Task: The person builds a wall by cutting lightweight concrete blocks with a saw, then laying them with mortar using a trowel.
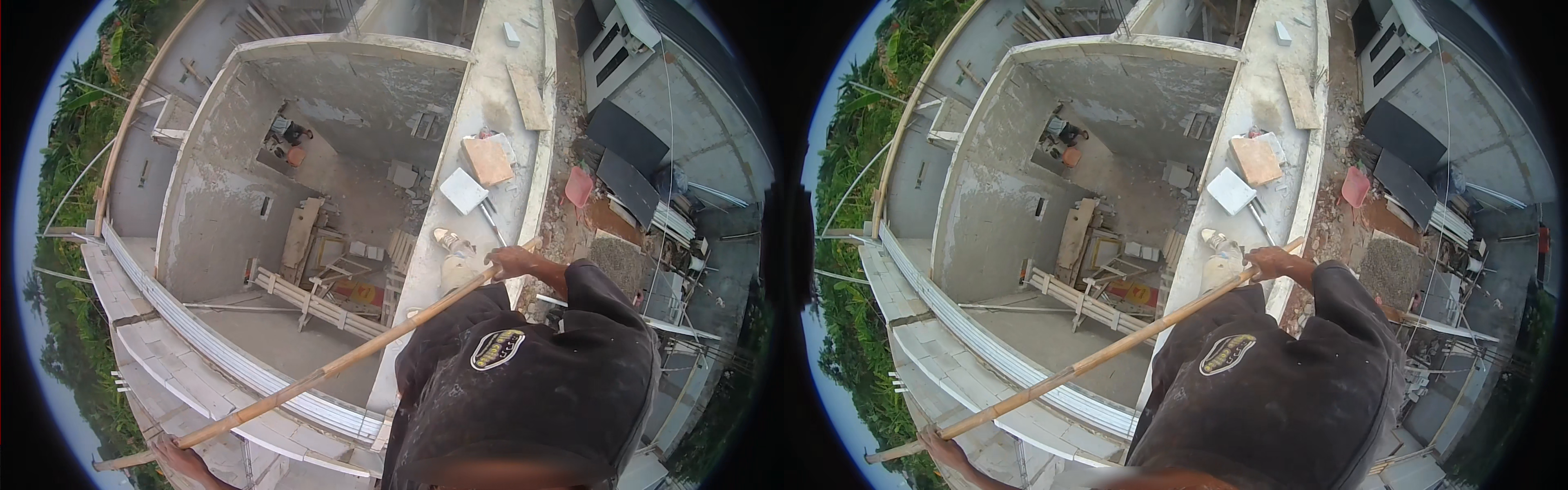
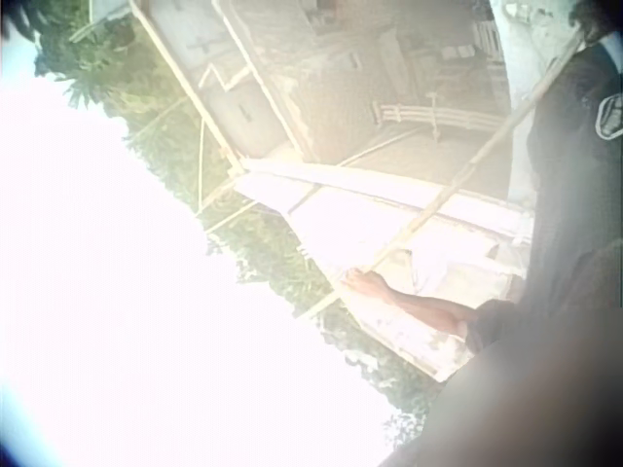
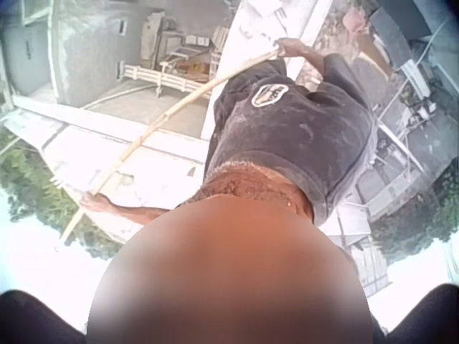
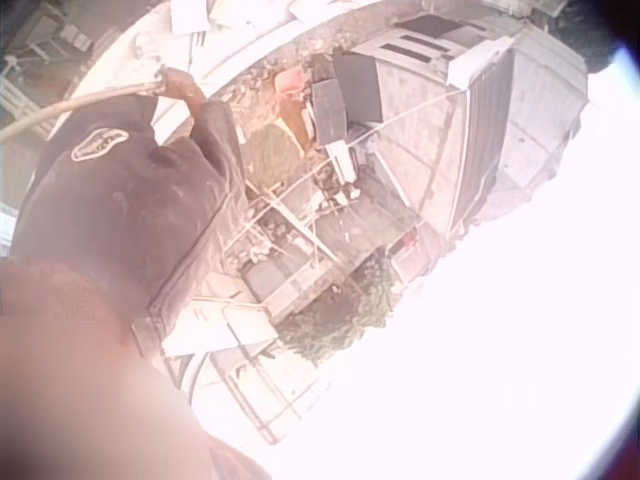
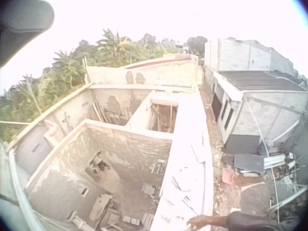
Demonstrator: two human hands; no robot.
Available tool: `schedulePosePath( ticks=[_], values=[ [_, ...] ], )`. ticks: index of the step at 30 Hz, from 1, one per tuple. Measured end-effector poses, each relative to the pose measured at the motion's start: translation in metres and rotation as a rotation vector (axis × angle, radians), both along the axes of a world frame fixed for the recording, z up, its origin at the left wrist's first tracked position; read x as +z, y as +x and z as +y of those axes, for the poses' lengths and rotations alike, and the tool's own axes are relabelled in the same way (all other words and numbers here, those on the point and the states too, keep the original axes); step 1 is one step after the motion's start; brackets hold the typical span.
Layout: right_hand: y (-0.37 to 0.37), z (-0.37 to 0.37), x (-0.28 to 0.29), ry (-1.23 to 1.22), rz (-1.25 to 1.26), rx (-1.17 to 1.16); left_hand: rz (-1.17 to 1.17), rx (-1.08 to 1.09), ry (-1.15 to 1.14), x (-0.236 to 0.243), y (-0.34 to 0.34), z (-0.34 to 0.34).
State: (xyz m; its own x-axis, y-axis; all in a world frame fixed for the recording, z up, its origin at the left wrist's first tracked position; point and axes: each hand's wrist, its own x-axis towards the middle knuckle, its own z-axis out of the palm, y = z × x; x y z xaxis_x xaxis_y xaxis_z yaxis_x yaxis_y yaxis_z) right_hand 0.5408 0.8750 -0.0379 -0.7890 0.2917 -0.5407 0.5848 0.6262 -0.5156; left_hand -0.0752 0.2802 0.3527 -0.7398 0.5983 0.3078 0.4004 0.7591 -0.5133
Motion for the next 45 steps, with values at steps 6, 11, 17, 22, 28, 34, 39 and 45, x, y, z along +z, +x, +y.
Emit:
schedulePosePath(
  ticks=[6, 11, 17, 22, 28, 34, 39, 45],
  values=[
    [0.089, -0.080, -0.012, -0.014, 0.084, -0.322, 0.354, -0.292, 0.320, 0.048, -0.076, 0.333],
    [0.053, -0.121, 0.034, -0.037, 0.140, -0.742, -1.006, -0.714, 1.370, 0.029, 0.032, 0.597],
    [-0.005, -0.082, 0.078, -0.206, 0.318, -1.185, -1.808, -0.495, 1.075, -0.125, 0.220, 0.712],
    [0.031, -0.053, 0.057, -0.132, 0.276, -1.407, -1.940, -0.115, 0.732, -0.249, 0.256, 0.632],
    [0.069, -0.009, -0.025, 0.180, 0.057, -1.538, -1.663, 0.519, 0.939, -0.374, 0.166, 0.408],
    [0.100, 0.062, -0.066, 0.059, -0.056, -1.737, -1.485, 0.985, 1.016, -0.422, 0.140, 0.257],
    [0.096, 0.111, -0.096, 0.100, -0.035, -1.799, -1.515, 0.967, 0.910, -0.422, 0.179, 0.301],
    [0.114, 0.222, -0.072, 0.465, -0.106, -1.667, -1.677, 0.442, 0.679, -0.366, 0.227, 0.415]
  ],
)
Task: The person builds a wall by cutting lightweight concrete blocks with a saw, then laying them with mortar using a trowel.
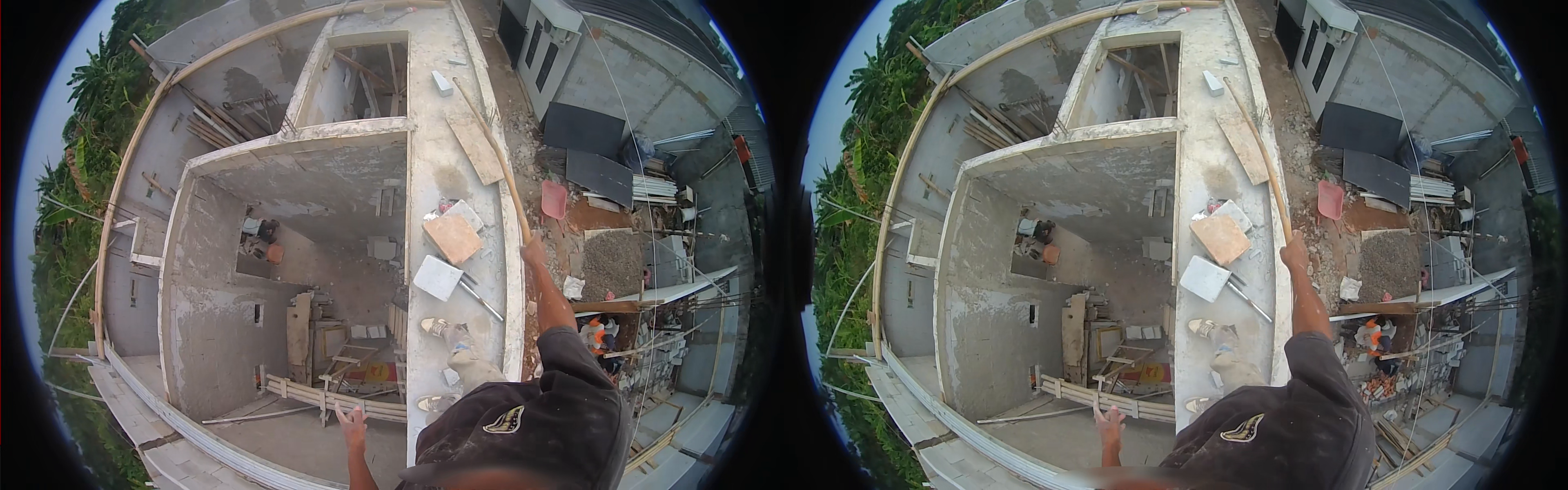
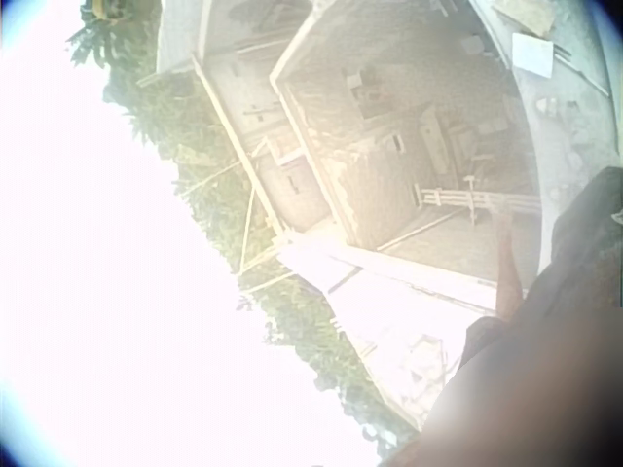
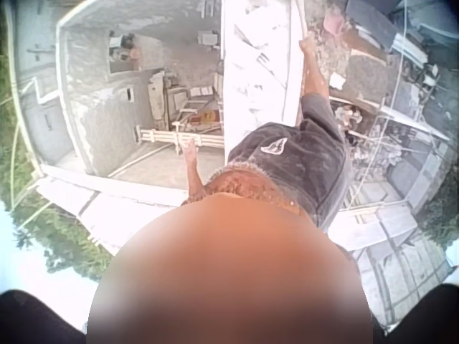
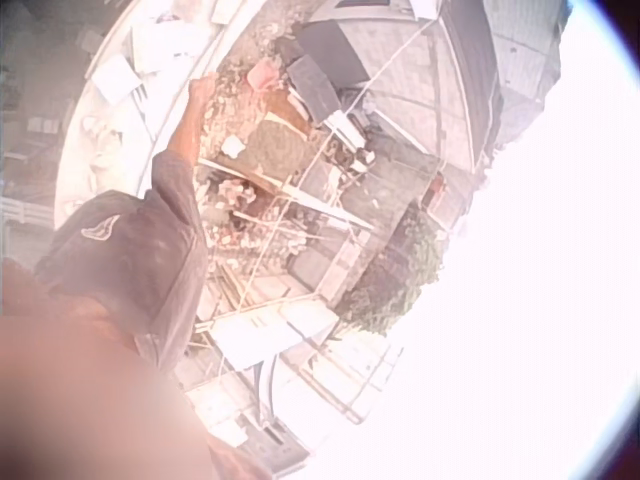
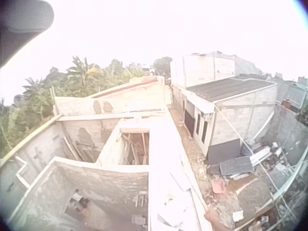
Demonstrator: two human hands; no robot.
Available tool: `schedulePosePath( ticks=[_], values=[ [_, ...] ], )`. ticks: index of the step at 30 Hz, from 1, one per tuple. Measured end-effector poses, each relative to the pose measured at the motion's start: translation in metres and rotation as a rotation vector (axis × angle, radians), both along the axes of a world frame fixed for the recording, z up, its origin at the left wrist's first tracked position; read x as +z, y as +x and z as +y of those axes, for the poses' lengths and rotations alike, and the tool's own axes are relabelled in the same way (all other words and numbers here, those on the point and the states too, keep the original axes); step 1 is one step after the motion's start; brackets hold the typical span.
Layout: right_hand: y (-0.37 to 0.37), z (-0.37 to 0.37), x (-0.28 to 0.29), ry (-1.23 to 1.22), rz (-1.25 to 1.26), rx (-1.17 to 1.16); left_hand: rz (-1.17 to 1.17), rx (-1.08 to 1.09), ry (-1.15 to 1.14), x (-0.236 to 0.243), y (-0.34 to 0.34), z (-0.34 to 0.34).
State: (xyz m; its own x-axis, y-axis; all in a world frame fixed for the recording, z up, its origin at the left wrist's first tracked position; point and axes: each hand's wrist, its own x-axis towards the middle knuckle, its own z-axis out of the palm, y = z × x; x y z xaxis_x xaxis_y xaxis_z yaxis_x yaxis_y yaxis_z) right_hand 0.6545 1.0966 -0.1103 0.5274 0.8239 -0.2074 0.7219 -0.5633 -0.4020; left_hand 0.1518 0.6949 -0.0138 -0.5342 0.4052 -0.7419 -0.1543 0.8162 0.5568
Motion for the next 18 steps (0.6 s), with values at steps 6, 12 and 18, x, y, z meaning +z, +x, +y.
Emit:
schedulePosePath(
  ticks=[6, 12, 18],
  values=[
    [0.026, -0.020, -0.029, -0.200, 0.002, 0.101, -0.023, 0.043, 0.155, -0.009, 0.007, 0.004],
    [0.014, -0.082, -0.055, -0.252, -0.039, 0.034, -0.022, -0.001, -0.073, -0.057, 0.000, -0.115],
    [0.010, -0.158, -0.057, -0.362, -0.096, 0.099, -0.065, 0.102, -0.380, -0.041, 0.008, -0.171]
  ],
)
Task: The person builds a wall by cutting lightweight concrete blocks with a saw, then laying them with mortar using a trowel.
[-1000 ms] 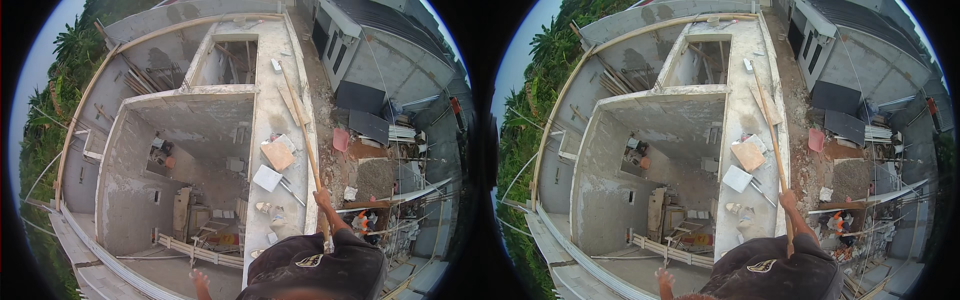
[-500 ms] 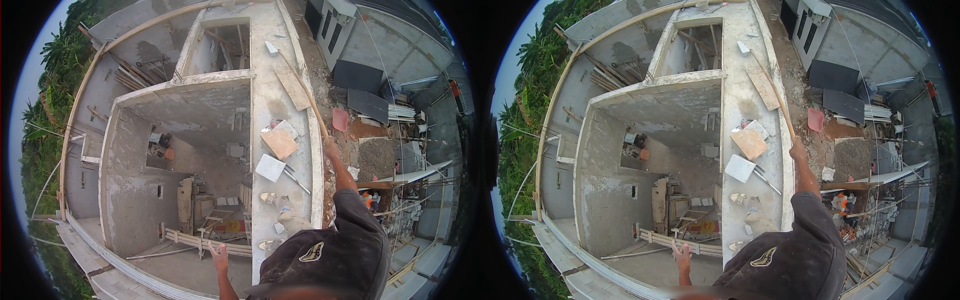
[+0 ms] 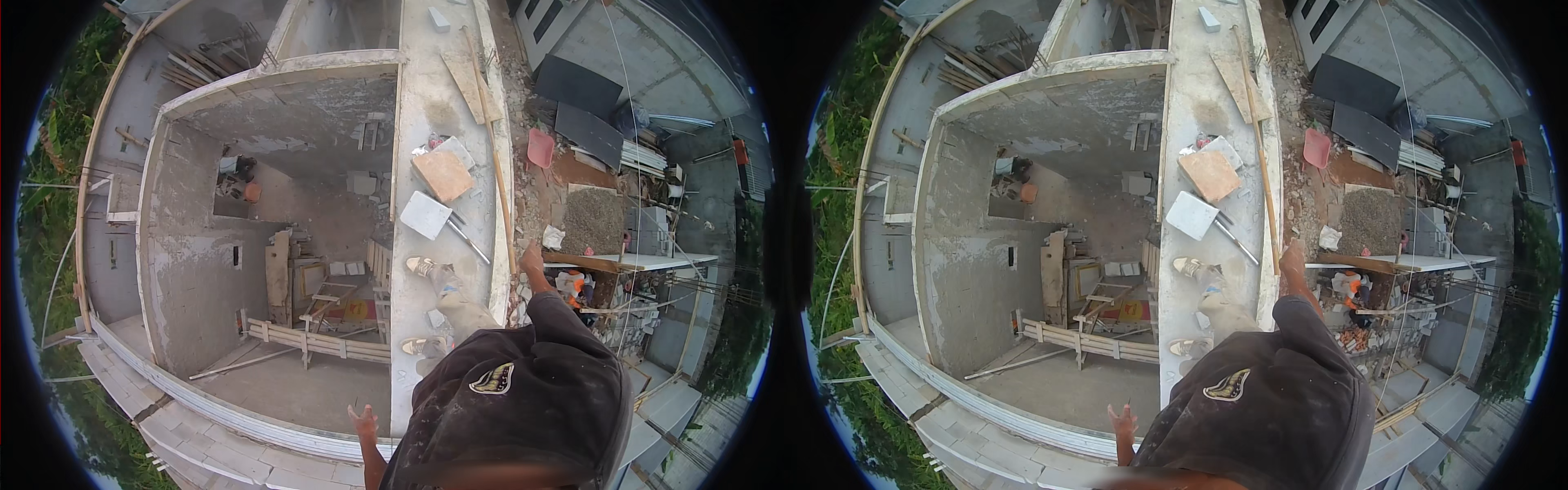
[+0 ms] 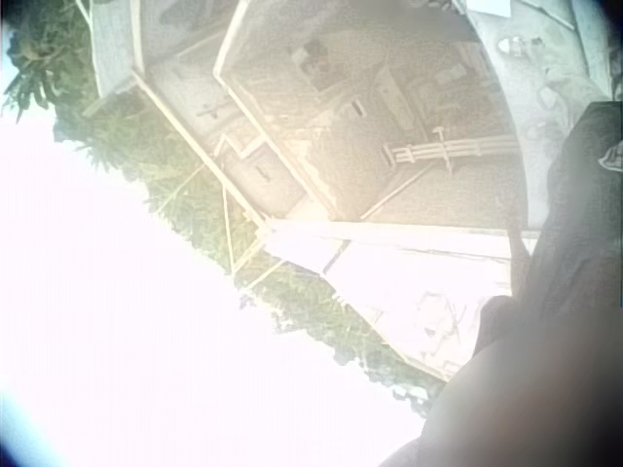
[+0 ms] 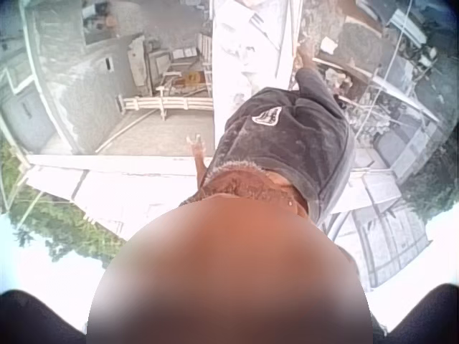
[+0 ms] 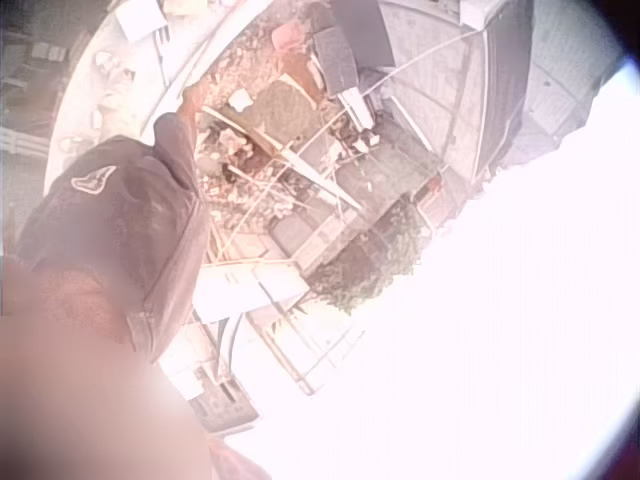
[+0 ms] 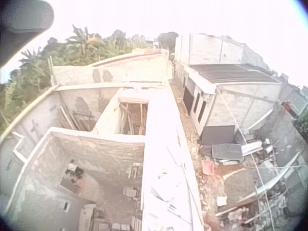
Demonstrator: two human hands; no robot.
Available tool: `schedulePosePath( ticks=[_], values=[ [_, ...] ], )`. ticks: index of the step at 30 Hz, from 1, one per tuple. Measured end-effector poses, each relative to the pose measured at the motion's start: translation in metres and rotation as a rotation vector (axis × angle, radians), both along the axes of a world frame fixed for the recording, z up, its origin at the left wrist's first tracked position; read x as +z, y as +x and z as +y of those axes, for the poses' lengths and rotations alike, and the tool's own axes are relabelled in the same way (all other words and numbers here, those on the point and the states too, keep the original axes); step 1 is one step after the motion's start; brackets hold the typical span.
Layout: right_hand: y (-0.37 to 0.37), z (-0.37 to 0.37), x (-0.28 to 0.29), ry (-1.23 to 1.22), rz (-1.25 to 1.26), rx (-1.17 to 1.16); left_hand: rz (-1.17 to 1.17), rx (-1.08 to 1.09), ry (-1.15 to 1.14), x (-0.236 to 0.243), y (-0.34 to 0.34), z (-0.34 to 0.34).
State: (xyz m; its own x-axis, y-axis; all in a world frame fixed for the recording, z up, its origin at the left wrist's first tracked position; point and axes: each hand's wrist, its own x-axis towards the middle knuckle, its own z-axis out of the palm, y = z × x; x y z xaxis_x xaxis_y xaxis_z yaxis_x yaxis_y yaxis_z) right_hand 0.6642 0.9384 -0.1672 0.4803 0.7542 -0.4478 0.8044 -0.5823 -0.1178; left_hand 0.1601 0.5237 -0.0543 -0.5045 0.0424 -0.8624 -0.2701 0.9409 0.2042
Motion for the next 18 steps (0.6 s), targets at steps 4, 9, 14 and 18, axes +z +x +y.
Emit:
schedulePosePath(
  ticks=[4, 9, 14, 18],
  values=[
    [-0.009, -0.048, 0.002, -0.200, 0.049, 0.096, 0.035, 0.010, 0.109, 0.008, 0.005, 0.032],
    [-0.041, -0.094, 0.018, -0.352, 0.176, 0.351, 0.091, 0.014, 0.403, 0.033, 0.015, 0.094],
    [-0.047, -0.117, -0.011, -0.367, 0.292, 0.546, 0.095, 0.076, 0.508, 0.049, 0.030, 0.107],
    [-0.077, -0.104, -0.003, -0.396, 0.494, 0.596, 0.125, 0.212, 0.474, 0.010, 0.048, 0.022]
  ],
)
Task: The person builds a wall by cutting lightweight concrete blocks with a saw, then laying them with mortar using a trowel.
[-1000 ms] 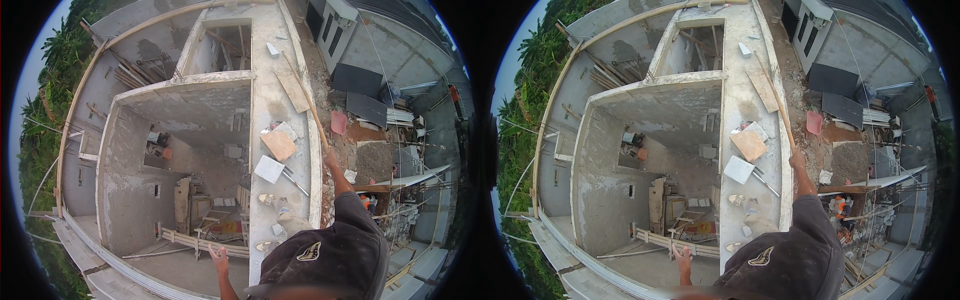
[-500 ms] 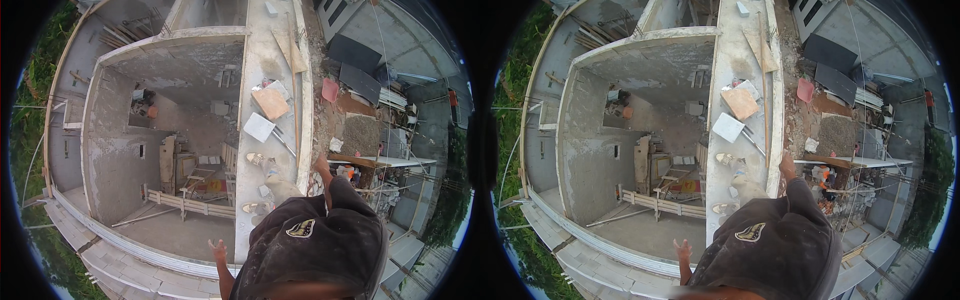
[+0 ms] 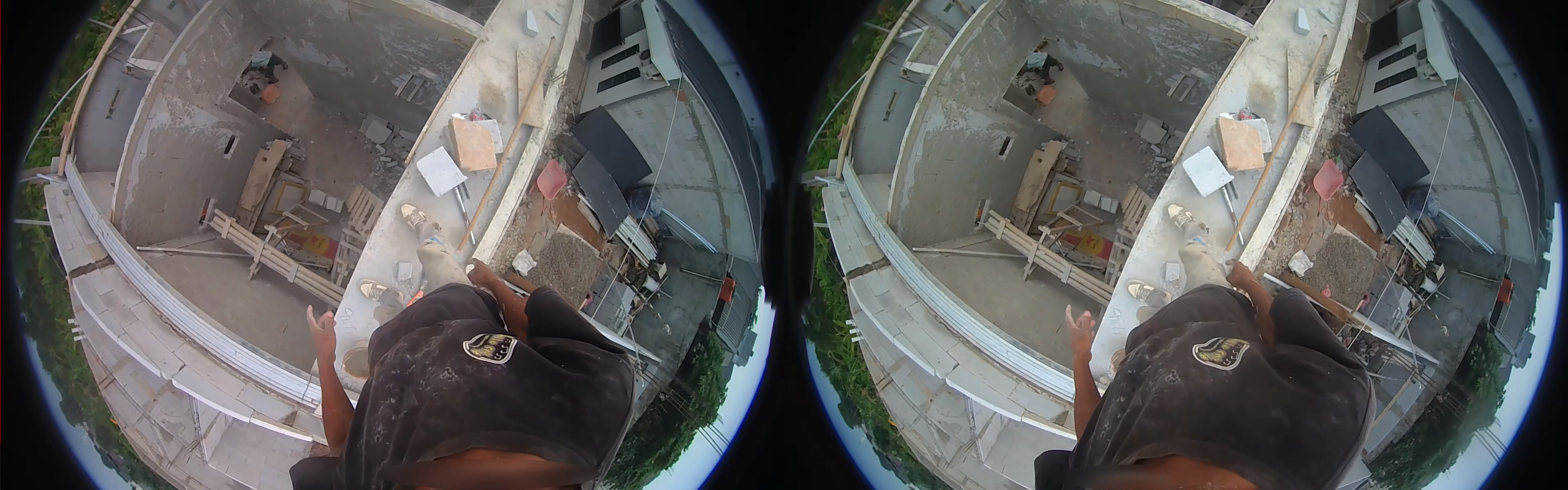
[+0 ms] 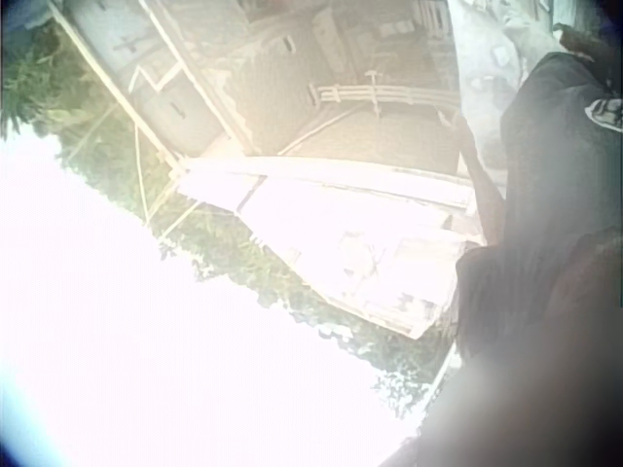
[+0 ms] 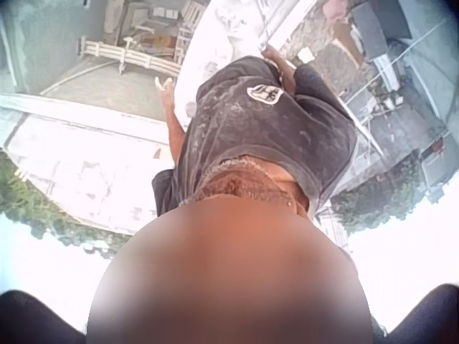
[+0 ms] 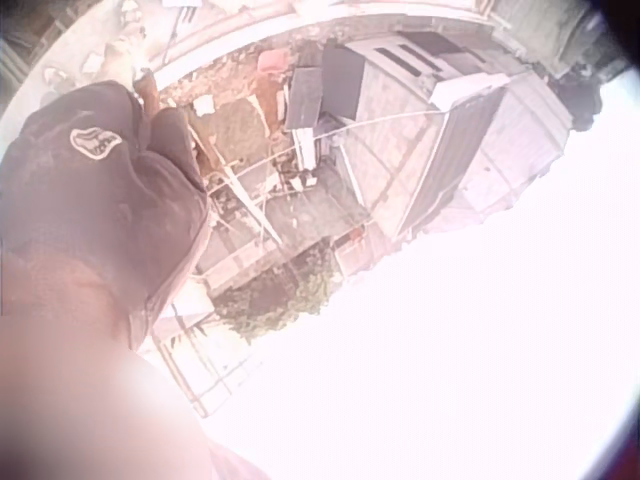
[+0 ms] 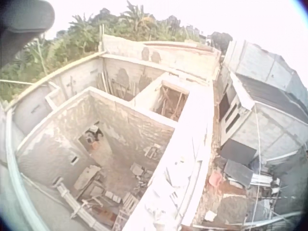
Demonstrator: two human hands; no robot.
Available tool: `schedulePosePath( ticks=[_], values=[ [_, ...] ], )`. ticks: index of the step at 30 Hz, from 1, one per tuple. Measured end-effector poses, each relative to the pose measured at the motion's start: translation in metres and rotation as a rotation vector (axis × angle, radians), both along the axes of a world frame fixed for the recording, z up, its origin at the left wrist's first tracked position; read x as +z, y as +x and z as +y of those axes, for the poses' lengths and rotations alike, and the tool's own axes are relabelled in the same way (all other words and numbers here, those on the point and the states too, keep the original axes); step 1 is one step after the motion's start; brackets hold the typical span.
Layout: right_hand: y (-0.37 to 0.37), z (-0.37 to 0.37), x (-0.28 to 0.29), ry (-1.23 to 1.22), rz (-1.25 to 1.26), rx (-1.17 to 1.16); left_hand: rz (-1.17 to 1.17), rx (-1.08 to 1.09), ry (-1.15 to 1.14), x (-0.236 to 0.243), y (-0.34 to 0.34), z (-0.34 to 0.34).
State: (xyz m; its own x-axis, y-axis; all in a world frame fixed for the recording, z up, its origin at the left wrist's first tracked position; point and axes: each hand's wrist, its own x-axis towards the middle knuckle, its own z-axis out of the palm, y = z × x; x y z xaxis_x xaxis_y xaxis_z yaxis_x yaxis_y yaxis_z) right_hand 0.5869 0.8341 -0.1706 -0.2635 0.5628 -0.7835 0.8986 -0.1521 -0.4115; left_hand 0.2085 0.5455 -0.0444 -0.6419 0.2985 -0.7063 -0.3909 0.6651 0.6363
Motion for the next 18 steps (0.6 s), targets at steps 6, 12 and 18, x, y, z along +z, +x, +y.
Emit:
schedulePosePath(
  ticks=[6, 12, 18],
  values=[
    [-0.044, 0.039, 0.033, -0.254, -0.006, 0.124, 0.170, 0.125, -0.312, -0.090, 0.080, -0.170],
    [-0.048, 0.135, -0.085, 0.341, 0.685, 1.007, 0.063, 0.642, -0.250, -0.024, 0.152, -0.100],
    [-0.239, 0.165, 0.041, -0.570, -0.190, 0.833, -0.313, 0.958, -0.092, -0.073, 0.337, -0.012]
  ],
)
